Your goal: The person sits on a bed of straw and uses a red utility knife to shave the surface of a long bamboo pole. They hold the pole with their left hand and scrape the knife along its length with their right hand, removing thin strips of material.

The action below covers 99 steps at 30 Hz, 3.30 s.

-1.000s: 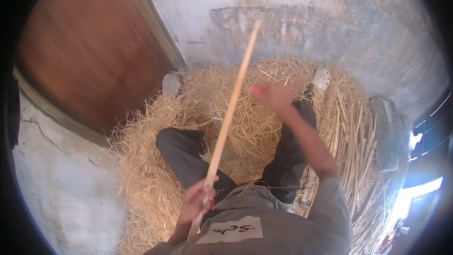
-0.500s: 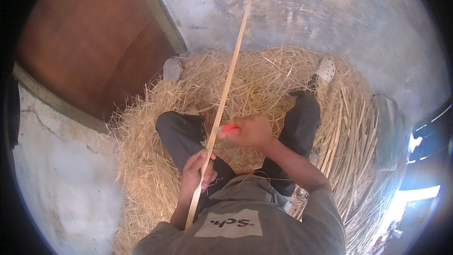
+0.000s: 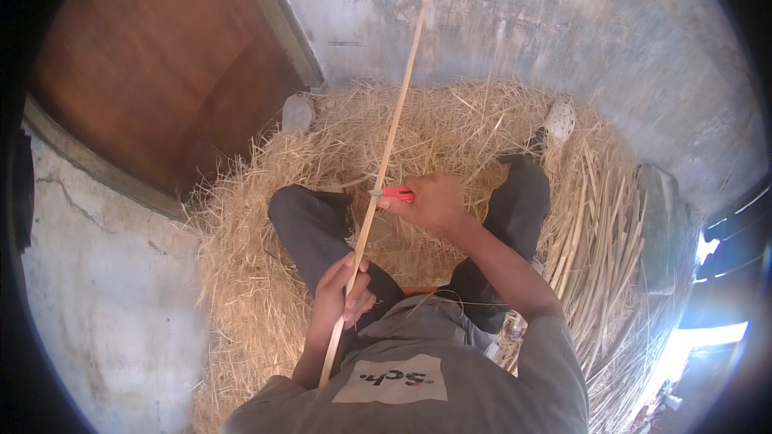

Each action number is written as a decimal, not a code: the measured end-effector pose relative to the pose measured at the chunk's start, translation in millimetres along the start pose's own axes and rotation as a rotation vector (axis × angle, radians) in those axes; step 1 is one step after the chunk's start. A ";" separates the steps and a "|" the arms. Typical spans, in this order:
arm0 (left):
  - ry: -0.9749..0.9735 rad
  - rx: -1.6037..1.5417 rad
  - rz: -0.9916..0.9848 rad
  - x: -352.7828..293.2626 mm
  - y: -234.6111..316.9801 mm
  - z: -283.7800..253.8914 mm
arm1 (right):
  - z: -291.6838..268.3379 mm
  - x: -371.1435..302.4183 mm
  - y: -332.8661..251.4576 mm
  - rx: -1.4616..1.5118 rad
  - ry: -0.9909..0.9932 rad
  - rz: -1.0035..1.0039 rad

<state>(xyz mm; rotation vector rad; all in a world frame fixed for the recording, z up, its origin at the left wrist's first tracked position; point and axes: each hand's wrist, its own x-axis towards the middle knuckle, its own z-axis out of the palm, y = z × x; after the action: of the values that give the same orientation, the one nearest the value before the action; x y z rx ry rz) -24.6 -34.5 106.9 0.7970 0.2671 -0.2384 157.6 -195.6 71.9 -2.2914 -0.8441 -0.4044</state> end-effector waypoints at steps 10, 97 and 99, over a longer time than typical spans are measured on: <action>-0.105 -0.167 -0.052 -5.3 -4.1 -4.4 | -3.2 14.2 11.0 -0.098 0.031 0.003; -0.006 0.589 0.062 12.8 12.5 7.1 | -34.5 -14.1 66.6 0.137 0.060 0.215; -0.039 0.619 0.074 19.4 17.6 10.5 | -20.5 -27.6 13.1 0.217 0.023 -0.035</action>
<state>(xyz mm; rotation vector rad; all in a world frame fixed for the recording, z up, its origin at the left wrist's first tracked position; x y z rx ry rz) 0.6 -32.5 119.4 1.4103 0.1229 -0.2697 144.6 -229.7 67.6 -2.0707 -0.8735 -0.3370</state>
